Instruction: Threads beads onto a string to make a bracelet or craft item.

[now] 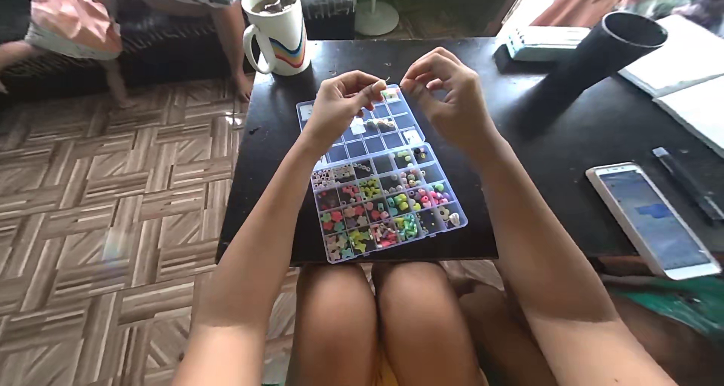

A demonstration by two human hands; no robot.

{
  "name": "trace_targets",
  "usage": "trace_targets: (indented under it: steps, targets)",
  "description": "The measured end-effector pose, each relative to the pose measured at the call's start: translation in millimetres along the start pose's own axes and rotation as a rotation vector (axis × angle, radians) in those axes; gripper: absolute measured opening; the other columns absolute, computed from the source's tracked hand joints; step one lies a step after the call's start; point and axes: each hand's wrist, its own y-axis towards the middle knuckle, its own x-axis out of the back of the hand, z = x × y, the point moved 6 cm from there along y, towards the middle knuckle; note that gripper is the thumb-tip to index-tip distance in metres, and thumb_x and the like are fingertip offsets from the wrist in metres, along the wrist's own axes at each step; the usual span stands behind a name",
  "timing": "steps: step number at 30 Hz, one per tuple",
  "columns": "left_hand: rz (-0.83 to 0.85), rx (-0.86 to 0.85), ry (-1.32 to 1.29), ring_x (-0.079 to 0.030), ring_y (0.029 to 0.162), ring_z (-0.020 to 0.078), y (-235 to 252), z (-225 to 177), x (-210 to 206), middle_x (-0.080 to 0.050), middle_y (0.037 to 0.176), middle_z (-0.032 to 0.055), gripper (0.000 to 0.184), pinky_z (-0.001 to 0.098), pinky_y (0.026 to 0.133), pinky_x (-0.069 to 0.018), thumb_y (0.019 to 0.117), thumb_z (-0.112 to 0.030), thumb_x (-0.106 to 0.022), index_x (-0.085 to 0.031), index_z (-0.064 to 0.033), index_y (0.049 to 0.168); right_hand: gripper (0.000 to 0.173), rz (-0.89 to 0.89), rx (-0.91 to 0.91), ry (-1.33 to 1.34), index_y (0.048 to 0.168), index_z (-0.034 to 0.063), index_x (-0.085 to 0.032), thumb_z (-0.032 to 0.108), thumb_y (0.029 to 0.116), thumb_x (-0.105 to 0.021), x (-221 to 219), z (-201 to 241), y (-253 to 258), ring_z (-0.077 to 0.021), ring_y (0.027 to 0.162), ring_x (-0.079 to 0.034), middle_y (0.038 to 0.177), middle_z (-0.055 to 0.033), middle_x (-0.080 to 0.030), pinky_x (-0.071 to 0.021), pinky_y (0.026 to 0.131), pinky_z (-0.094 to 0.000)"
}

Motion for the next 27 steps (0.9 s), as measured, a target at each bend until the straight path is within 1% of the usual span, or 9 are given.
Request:
trace_targets:
  steps: [3, 5, 7, 9, 13, 17, 19, 24, 27]
  targets:
    - [-0.032, -0.003, 0.019, -0.064, 0.077, 0.0008, 0, 1, 1, -0.069, 0.088, -0.0039, 0.011, 0.0183, 0.069, -0.0523, 0.1025, -0.011, -0.06, -0.067, -0.0037, 0.106, 0.018, 0.028, 0.003, -0.023, 0.106, -0.0016, -0.067, 0.013, 0.1023, -0.057, 1, 1, -1, -0.0067, 0.09, -0.062, 0.103, -0.0104, -0.065, -0.0508, 0.08, -0.0197]
    - [-0.043, -0.011, 0.068, -0.063, 0.077, 0.0002, 0, 0, -1, -0.069, 0.089, -0.0032, 0.013, 0.0183, 0.069, -0.0516, 0.1027, -0.013, -0.06, -0.068, -0.0027, 0.106, 0.018, 0.127, -0.002, -0.051, 0.105, -0.0006, -0.068, 0.015, 0.1015, -0.058, 0, 2, -2, -0.008, 0.084, -0.064, 0.096, -0.0091, -0.068, -0.0523, 0.077, -0.0233]
    - [-0.041, -0.019, 0.087, -0.063, 0.076, -0.0002, -1, 0, -3, -0.069, 0.089, -0.0027, 0.013, 0.018, 0.07, -0.0516, 0.1025, -0.012, -0.06, -0.068, -0.0018, 0.106, 0.017, 0.338, -0.057, -0.053, 0.103, -0.0011, -0.069, 0.014, 0.0994, -0.061, -5, 3, -7, -0.0153, 0.08, -0.065, 0.093, -0.0113, -0.069, -0.0543, 0.074, -0.033]
    - [-0.039, -0.022, 0.088, -0.063, 0.076, -0.0002, -1, 1, -4, -0.069, 0.088, -0.0026, 0.013, 0.018, 0.07, -0.0515, 0.1021, -0.011, -0.06, -0.068, -0.0016, 0.106, 0.013, 0.554, -0.133, -0.065, 0.103, 0.0007, -0.071, 0.011, 0.0973, -0.065, -13, 2, -14, -0.0215, 0.083, -0.067, 0.095, -0.0122, -0.07, -0.0559, 0.076, -0.0423]
    - [-0.045, -0.017, 0.101, -0.063, 0.076, -0.0007, 0, 1, -5, -0.069, 0.088, -0.0032, 0.013, 0.0172, 0.069, -0.0514, 0.102, -0.012, -0.061, -0.068, -0.0024, 0.106, 0.019, 0.734, -0.218, -0.171, 0.11, 0.0032, -0.071, 0.011, 0.0931, -0.071, -26, 1, -22, -0.0321, 0.094, -0.068, 0.106, -0.0151, -0.069, -0.0544, 0.082, -0.0569]
    - [-0.045, -0.002, 0.097, -0.063, 0.077, 0.0003, 0, 2, -5, -0.069, 0.089, -0.003, 0.013, 0.0181, 0.07, -0.0521, 0.1024, -0.014, -0.061, -0.068, -0.003, 0.106, 0.02, 0.802, -0.298, -0.333, 0.112, 0.006, -0.069, 0.012, 0.0926, -0.072, -33, 10, -23, -0.0344, 0.104, -0.065, 0.117, -0.0148, -0.066, -0.0515, 0.083, -0.0583]
    - [-0.042, -0.001, 0.101, -0.063, 0.076, -0.0001, 0, 3, -6, -0.069, 0.088, -0.0034, 0.013, 0.0177, 0.07, -0.052, 0.1021, -0.013, -0.061, -0.068, -0.003, 0.106, 0.018, 0.792, -0.289, -0.399, 0.11, 0.0062, -0.07, 0.012, 0.0933, -0.07, -38, 13, -23, -0.0352, 0.109, -0.064, 0.116, -0.014, -0.067, -0.0509, 0.083, -0.058]
    - [-0.033, 0.001, 0.122, -0.064, 0.077, 0.0004, -1, 4, -5, -0.069, 0.089, -0.0029, 0.013, 0.018, 0.07, -0.0523, 0.1025, -0.013, -0.061, -0.068, -0.003, 0.106, 0.016, 0.773, -0.228, -0.413, 0.107, 0.0034, -0.07, 0.011, 0.0922, -0.069, -42, 14, -23, -0.0334, 0.104, -0.065, 0.11, -0.0143, -0.067, -0.0526, 0.082, -0.0548]
    - [-0.034, 0.012, 0.122, -0.063, 0.076, 0.0004, -1, 4, -5, -0.069, 0.089, -0.0031, 0.013, 0.0181, 0.069, -0.0522, 0.1026, -0.013, -0.06, -0.068, -0.003, 0.106, 0.01, 0.743, -0.165, -0.304, 0.101, -0.0008, -0.071, 0.003, 0.0924, -0.067, -39, 13, -21, -0.0308, 0.093, -0.067, 0.101, -0.0159, -0.067, -0.0546, 0.081, -0.0497]
